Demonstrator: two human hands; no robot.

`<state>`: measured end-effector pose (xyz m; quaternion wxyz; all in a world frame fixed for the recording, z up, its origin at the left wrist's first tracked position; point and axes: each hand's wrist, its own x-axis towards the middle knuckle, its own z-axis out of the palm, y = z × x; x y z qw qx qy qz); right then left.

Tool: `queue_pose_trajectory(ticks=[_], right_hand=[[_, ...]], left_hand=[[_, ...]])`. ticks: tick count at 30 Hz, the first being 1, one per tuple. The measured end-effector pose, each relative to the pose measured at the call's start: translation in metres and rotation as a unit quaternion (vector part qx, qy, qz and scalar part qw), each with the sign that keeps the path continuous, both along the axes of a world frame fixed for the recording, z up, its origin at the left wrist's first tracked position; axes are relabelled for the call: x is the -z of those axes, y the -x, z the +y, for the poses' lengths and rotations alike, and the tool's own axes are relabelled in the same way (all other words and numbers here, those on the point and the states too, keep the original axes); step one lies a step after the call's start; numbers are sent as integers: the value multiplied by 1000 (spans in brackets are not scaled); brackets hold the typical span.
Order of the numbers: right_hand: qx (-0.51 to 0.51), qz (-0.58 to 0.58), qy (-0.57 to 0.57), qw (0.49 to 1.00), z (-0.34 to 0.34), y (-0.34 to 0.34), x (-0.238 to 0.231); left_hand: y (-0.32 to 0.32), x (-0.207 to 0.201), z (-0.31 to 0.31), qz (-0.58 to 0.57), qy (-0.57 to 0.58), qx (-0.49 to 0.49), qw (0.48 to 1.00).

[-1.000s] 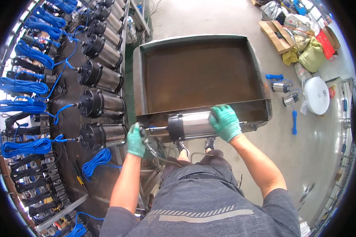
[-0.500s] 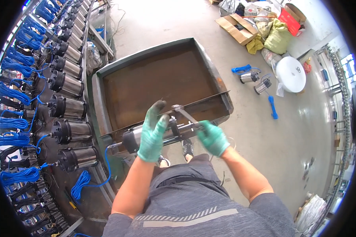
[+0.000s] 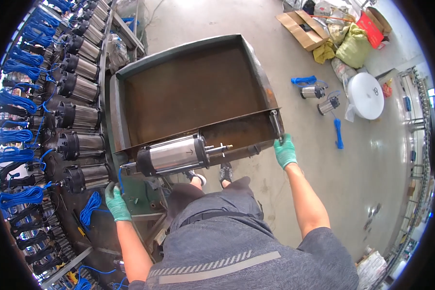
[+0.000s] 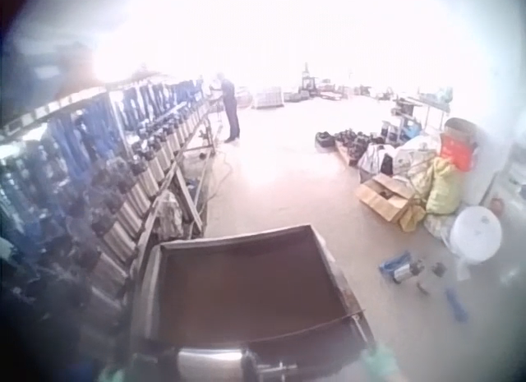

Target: The person picks up a cylindrical metal pump housing from a water tank, brings a blue cable to it, and places it on a conveyor rack; the person then gathers more cables from the floor and assists another person in holding a pump housing near the tank.

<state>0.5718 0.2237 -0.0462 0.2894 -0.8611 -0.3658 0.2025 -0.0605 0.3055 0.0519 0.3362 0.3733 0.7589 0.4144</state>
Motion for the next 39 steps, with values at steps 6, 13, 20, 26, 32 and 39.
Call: queue_pose_trajectory(ticks=[6,13,20,26,32,39], right_hand=[[-117,-59,-9,991,-14,43,-38],[-121,-62,32,990,-1,77,-18],[-114,39,156,980,-5,66,-53],[-34,242,119,962,-59,31,-118],[-170,289,57,940,-54,34,-234],[-147,158,29,976,-35,61,-257]], left_hand=[[87,55,-24,109,65,-30,991],[87,76,2,252,109,57,960],[88,73,12,325,193,136,916],[99,103,11,183,158,174,955],[117,118,12,139,172,189,957],[47,-25,68,114,90,191,971]])
